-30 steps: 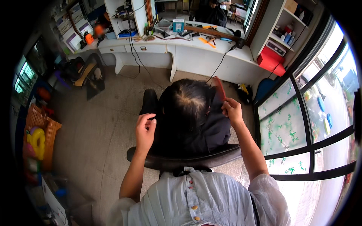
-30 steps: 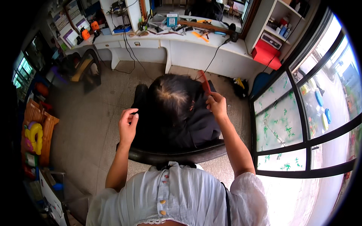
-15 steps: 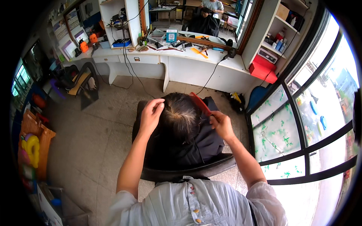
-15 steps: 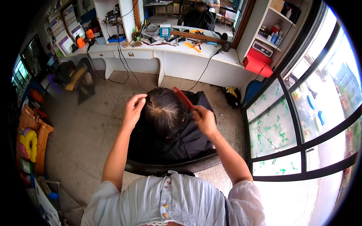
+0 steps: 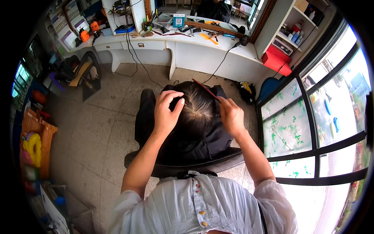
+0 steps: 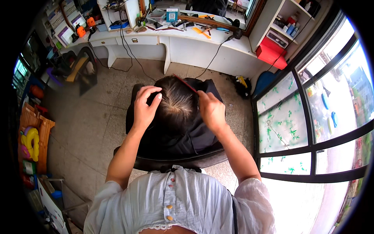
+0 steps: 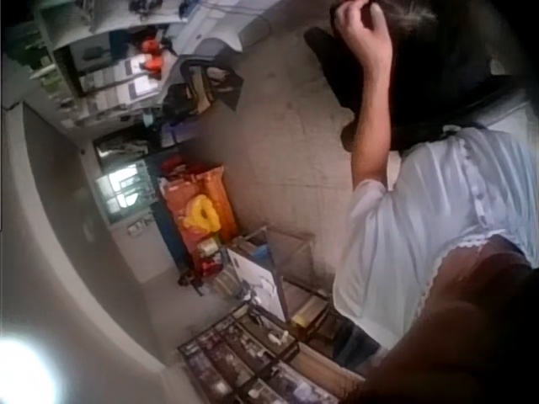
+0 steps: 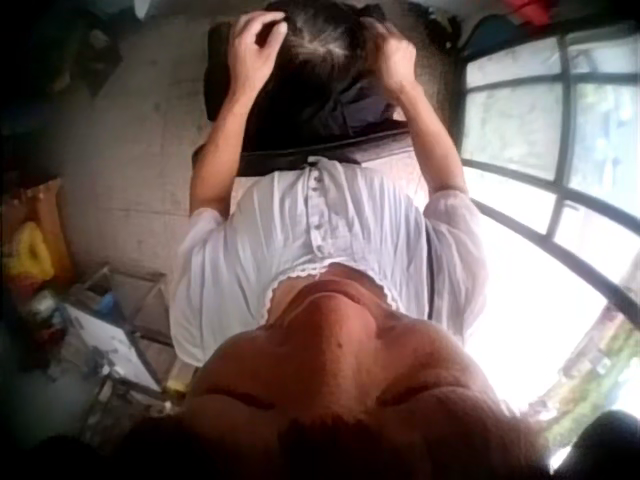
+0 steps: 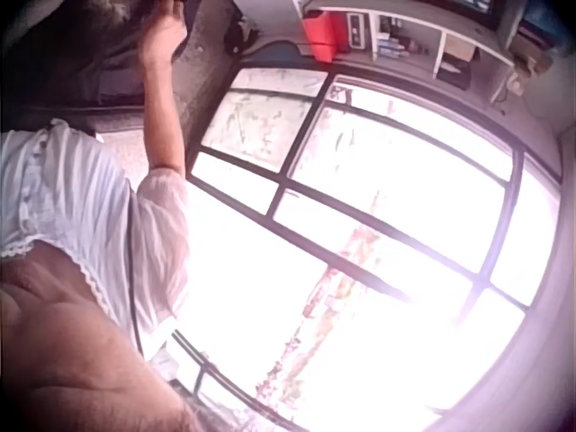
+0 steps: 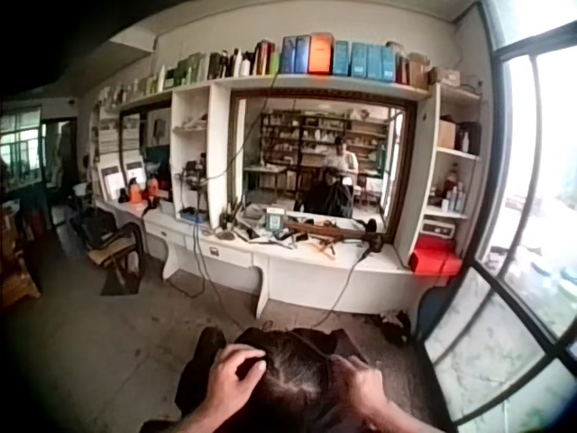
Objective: The person cuts a client's hair using shears and a comb. The person sections the hair with the comb and trims the ends with the shears across different parts of the head.
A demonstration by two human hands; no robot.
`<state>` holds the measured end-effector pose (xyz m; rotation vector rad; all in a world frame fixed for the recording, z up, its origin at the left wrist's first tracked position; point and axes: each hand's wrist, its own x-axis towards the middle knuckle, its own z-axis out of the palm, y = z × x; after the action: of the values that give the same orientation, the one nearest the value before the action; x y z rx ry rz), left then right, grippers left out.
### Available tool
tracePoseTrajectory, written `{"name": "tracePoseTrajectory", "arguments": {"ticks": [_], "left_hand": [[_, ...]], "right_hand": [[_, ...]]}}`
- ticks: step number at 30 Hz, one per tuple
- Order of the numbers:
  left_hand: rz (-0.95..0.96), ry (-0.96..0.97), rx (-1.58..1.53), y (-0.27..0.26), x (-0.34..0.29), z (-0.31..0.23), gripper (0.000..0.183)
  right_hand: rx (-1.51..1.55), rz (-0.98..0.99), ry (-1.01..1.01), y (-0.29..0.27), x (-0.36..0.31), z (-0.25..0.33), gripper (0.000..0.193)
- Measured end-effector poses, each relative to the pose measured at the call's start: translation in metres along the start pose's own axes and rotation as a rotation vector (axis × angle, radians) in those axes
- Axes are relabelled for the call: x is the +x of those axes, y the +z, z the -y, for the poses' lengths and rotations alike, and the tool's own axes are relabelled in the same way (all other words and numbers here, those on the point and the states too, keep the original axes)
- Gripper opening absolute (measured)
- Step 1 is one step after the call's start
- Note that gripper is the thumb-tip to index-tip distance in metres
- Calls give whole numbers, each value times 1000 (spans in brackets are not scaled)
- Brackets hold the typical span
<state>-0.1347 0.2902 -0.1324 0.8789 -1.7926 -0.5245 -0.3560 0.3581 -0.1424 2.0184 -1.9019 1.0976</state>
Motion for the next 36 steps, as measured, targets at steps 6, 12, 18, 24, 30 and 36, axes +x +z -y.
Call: {"name": "tracePoseTrajectory", "arguments": {"ticks": [6,12,18,24,30,36], "left_hand": [[-40,52,-24,15,0,-3,15],[-50,-18,-22,7,-6,2,18],[-55,-17,-57,9,-7,-1,18],[-86,-7,-62,18,-3,4,18],[-80,-24,-86,19,-2,4,17],[-91,-28,-46,19,-7,9,16]], "right_hand": [[321,376,543,36,-7,-96,20],[342,178,-130,-36,51,-2,20],[26,331,-123,18,85,-25,19],[441,537,60,99,81,-90,20],[98,478,300,82,63,-109,19],[325,212,172,-25,18,-2,20]]}}
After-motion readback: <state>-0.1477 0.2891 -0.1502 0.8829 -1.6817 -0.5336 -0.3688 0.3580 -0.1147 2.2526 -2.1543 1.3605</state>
